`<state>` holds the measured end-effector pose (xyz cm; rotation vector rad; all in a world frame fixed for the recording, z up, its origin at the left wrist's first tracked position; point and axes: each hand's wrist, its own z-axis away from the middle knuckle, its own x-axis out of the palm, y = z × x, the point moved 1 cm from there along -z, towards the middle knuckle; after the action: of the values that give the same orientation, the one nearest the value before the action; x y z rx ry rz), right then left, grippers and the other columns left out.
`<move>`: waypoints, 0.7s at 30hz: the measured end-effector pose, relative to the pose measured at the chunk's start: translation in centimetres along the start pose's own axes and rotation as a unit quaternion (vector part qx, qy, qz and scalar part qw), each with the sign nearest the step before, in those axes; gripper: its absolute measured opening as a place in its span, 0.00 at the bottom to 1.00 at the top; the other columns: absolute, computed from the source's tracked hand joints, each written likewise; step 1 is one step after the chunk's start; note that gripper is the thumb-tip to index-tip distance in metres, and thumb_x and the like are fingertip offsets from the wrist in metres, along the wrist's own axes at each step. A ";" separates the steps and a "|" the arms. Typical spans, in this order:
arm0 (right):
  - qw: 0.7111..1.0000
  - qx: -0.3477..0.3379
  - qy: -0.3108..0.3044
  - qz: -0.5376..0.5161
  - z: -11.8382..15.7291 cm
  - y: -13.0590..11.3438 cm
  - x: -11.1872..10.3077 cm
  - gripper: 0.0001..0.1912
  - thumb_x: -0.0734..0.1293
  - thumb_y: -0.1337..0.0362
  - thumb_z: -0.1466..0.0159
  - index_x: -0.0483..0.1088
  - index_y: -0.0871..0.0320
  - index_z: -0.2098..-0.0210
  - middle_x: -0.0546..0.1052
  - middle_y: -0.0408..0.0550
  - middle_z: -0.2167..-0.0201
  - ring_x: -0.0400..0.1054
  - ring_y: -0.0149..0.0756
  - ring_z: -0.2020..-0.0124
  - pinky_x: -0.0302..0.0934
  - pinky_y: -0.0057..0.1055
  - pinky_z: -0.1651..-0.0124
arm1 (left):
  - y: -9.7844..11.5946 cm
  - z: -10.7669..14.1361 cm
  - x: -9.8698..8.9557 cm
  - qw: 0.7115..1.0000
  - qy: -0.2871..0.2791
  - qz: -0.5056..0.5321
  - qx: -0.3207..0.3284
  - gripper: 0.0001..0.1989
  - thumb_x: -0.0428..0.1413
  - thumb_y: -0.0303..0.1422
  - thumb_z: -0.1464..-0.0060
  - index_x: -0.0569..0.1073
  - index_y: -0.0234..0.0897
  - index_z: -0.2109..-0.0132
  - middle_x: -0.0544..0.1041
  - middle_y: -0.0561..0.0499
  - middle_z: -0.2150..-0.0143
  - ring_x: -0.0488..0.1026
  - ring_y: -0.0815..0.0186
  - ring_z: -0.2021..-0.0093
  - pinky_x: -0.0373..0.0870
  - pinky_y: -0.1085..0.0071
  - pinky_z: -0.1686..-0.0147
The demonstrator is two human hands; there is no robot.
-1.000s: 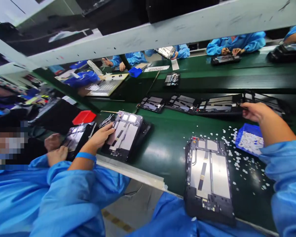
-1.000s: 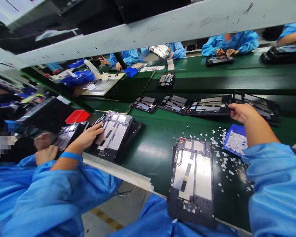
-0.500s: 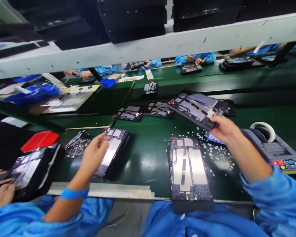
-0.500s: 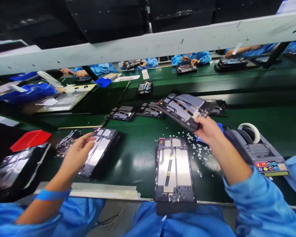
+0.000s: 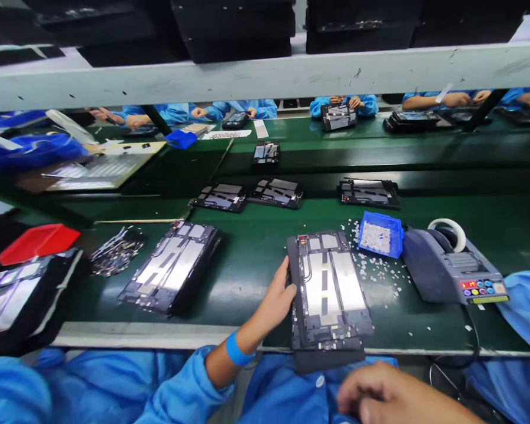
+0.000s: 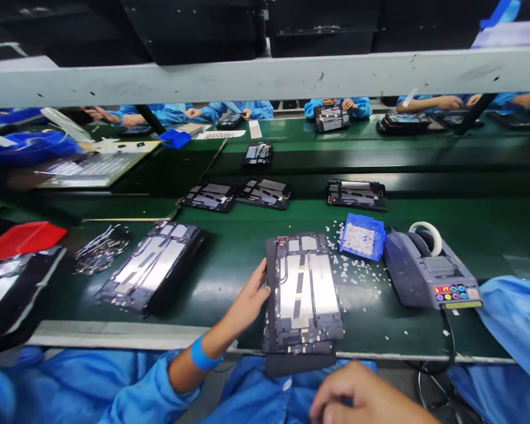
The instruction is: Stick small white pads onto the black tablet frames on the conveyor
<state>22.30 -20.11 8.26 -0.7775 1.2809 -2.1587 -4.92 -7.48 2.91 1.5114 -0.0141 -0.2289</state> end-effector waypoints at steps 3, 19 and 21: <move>0.963 -0.062 0.238 0.110 0.1 -1.3 -4.7 0.26 0.66 0.37 0.33 0.83 0.50 0.56 0.84 0.55 0.56 0.76 0.51 0.50 0.68 0.48 0.41 | -1.5 0.5 -0.2 0.999 0.031 -0.023 -0.037 0.38 0.54 0.33 0.39 0.56 0.37 0.24 0.52 0.43 0.20 0.47 0.52 0.20 0.40 0.52 0.21; 0.896 -0.146 0.330 0.257 -6.6 -3.3 -11.6 0.39 0.72 0.48 0.34 0.63 0.48 0.27 0.63 0.51 0.26 0.56 0.53 0.26 0.47 0.54 0.24 | -2.9 6.5 1.1 0.993 -0.006 0.076 -0.093 0.43 0.55 0.40 0.36 0.47 0.42 0.21 0.44 0.50 0.18 0.37 0.51 0.19 0.34 0.56 0.21; 0.852 -0.149 0.427 0.262 -9.3 -8.8 -18.2 0.31 0.74 0.55 0.35 0.71 0.50 0.34 0.70 0.51 0.31 0.64 0.50 0.31 0.52 0.49 0.26 | -2.9 5.3 0.3 0.991 -0.013 0.081 -0.101 0.45 0.57 0.45 0.36 0.46 0.43 0.21 0.42 0.49 0.18 0.37 0.51 0.19 0.35 0.55 0.21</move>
<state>27.57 1.56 8.61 0.5130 1.9877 -1.8713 -5.80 -12.90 0.33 1.2973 -0.1306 -0.1163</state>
